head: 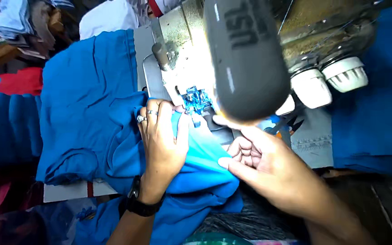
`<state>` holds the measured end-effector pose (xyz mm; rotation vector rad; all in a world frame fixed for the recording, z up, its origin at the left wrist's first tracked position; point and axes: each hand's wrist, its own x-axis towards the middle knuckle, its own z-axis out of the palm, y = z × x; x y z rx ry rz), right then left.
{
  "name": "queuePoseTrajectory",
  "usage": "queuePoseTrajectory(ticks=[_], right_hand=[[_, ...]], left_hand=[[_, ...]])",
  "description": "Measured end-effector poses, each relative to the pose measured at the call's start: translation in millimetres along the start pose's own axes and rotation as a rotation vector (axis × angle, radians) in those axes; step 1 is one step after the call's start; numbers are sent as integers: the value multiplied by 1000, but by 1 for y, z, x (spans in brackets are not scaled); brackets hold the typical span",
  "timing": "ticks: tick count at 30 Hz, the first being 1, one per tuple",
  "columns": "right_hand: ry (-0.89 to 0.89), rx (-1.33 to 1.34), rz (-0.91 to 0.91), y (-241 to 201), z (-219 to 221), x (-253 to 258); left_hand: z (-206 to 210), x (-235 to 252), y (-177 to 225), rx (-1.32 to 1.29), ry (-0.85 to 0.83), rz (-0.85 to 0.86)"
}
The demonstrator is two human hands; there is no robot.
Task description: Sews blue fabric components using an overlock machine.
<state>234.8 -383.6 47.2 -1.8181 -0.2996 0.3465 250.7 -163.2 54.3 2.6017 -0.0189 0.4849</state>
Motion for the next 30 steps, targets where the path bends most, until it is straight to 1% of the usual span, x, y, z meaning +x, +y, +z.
queuePoseTrajectory(ticks=[4,6,8,10,11,12,13,14,15,16,17,18,19,20,21,22,23,24,25,26,27,28,29,30], right_hand=[[194,16,-133,3,27,-8],[231,-16,-169,-2,33,-2],[232,-9,-153,-8,38,6],[228,21,-144,-11,38,15],[228,57,-140,-10,39,16],[228,83,-126,-9,39,16],[230,87,-113,-9,39,17],[235,78,-107,-9,38,18],[250,74,-119,-8,38,19],[265,73,-148,-6,38,18],[269,78,-166,-4,38,17],[247,92,-149,-3,40,13],[191,121,-89,-1,42,9],[107,149,-1,1,42,4],[-8,161,102,1,39,-1],[-134,150,177,-5,31,-8],[-234,124,191,-16,19,-13],[-281,81,159,-29,6,-17],[-297,35,111,-43,-5,-23],[-300,-11,77,-55,-11,-28],[-288,-37,71,-61,-9,-32],[-274,-34,88,-58,3,-35],[-257,-8,128,-49,23,-37],[-235,43,198,-34,49,-40]], left_hand=[[1,20,-16,-62,5,15],[1,38,-25,-84,-30,28],[-12,38,-26,-123,-34,45],[-33,6,-29,-217,80,131],[-42,-25,-36,-271,138,140],[-48,-63,-44,-323,209,96],[-50,-102,-53,-369,293,-5],[-47,-138,-62,-422,380,-148],[-39,-170,-70,-483,451,-334],[-29,-193,-75,-562,483,-537],[-18,-209,-76,-670,472,-721],[-7,-218,-75,-825,424,-863],[5,-221,-76,-1000,375,-955],[16,-223,-79,-1173,327,-1002],[21,-227,-83,-1292,269,-1021],[15,-231,-86,-1320,196,-1010],[-5,-233,-86,-1246,118,-953],[-39,-231,-86,-1070,74,-886],[-80,-227,-86,-857,57,-800],[-122,-221,-90,-674,77,-694],[-161,-212,-97,-531,108,-594],[-193,-198,-108,-406,138,-499],[-217,-175,-119,-277,153,-427],[-229,-147,-129,-171,167,-384]])
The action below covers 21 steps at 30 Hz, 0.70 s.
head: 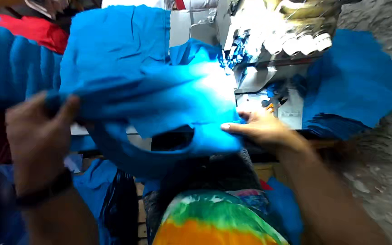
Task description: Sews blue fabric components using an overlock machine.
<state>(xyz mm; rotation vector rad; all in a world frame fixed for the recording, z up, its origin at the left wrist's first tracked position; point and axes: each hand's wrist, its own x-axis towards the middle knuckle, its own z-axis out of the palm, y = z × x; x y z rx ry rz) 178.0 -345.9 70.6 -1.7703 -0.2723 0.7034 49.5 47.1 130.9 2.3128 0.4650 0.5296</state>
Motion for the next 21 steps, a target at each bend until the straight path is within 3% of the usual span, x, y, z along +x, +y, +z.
queuePoseTrajectory(ticks=[3,5,9,12,14,16,18,19,21], right_hand=[[-43,190,47,55,77,7],[-67,223,-53,66,98,-2],[-121,191,-96,50,77,-31],[-291,115,-26,40,48,-38],[-353,-56,4,42,29,-33],[-241,-280,-11,48,6,-30],[97,-406,-109,58,-11,-21],[256,-442,-164,60,-18,-11],[386,-418,-251,53,-26,10]], left_hand=[[27,73,-10,114,35,-17],[56,58,13,105,36,43],[156,-17,65,19,-134,472],[237,-28,49,152,-87,506],[251,-22,41,150,27,529],[239,-18,42,95,10,605],[214,-10,44,52,-120,622],[201,-2,47,56,-205,601],[174,12,58,86,-372,504]])
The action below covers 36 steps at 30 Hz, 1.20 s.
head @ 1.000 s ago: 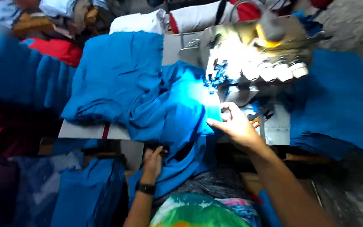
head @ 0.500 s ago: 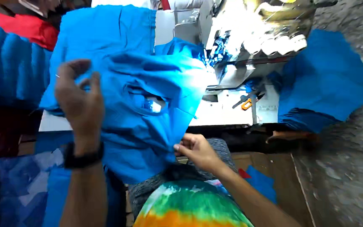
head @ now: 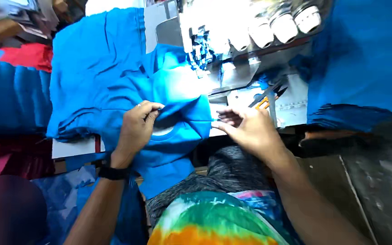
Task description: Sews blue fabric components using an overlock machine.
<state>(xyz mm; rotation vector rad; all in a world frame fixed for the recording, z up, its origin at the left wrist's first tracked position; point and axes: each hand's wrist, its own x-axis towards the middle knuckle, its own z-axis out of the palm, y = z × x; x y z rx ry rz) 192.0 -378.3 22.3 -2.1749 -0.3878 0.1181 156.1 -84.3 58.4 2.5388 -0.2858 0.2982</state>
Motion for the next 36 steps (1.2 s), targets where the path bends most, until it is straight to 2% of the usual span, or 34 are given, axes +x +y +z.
queuePoseTrajectory(ticks=[2,4,7,9,12,15,17,19,21,27,31,36], right_hand=[[-63,191,-24,-3,10,19],[-163,469,11,-4,21,30],[-218,750,81,-8,26,30],[-246,817,94,-10,25,27],[-210,770,77,-15,18,23],[-139,665,50,-19,7,20],[-107,605,56,-21,4,16],[-92,587,48,-21,5,13],[-75,561,46,-20,7,12],[-19,579,89,-10,18,5],[13,627,73,-6,27,8],[42,576,47,-9,28,20]], left_hand=[[-27,7,20,-93,-77,-134],[-42,12,41,-167,-49,-217],[-40,7,49,-307,3,-310],[-39,2,44,-406,-8,-337],[-44,8,45,-398,-15,-312],[-48,14,71,-83,69,-101],[-36,11,91,65,20,96],[-8,-1,97,158,-85,177],[7,-11,94,182,-115,142],[38,-29,102,109,-9,-29],[44,-8,103,129,29,-62],[38,29,107,301,-3,-38]])
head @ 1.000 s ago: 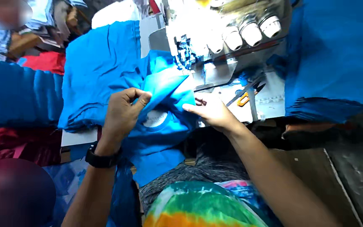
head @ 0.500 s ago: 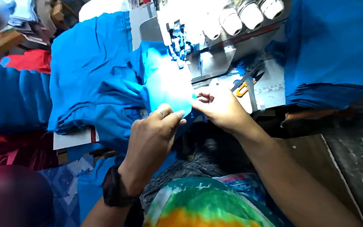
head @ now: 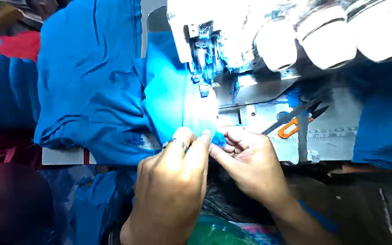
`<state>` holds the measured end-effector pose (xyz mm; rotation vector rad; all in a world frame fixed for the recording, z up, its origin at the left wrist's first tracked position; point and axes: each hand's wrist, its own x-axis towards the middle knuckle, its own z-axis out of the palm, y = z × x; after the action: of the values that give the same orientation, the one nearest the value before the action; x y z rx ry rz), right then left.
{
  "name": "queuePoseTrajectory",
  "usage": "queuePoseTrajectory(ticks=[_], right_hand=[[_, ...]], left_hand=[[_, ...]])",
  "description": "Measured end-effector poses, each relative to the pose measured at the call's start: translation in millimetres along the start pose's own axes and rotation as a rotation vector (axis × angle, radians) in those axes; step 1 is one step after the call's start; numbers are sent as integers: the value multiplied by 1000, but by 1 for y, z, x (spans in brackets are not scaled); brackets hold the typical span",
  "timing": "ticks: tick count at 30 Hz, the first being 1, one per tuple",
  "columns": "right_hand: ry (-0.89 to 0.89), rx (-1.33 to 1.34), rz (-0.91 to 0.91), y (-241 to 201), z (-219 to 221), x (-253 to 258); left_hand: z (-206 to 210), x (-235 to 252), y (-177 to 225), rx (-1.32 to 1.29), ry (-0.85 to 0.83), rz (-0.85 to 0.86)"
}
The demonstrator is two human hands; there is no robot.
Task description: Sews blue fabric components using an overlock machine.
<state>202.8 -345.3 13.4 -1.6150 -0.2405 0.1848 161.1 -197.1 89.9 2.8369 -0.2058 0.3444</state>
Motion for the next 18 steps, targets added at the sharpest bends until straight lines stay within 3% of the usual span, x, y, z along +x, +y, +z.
queuePoseTrajectory(ticks=[7,18], right_hand=[[8,22,-9,-6,-5,8],[45,-105,-51,-10,-12,13]], left_hand=[[-8,38,8,157,-86,18],[-6,44,16,197,-81,39]])
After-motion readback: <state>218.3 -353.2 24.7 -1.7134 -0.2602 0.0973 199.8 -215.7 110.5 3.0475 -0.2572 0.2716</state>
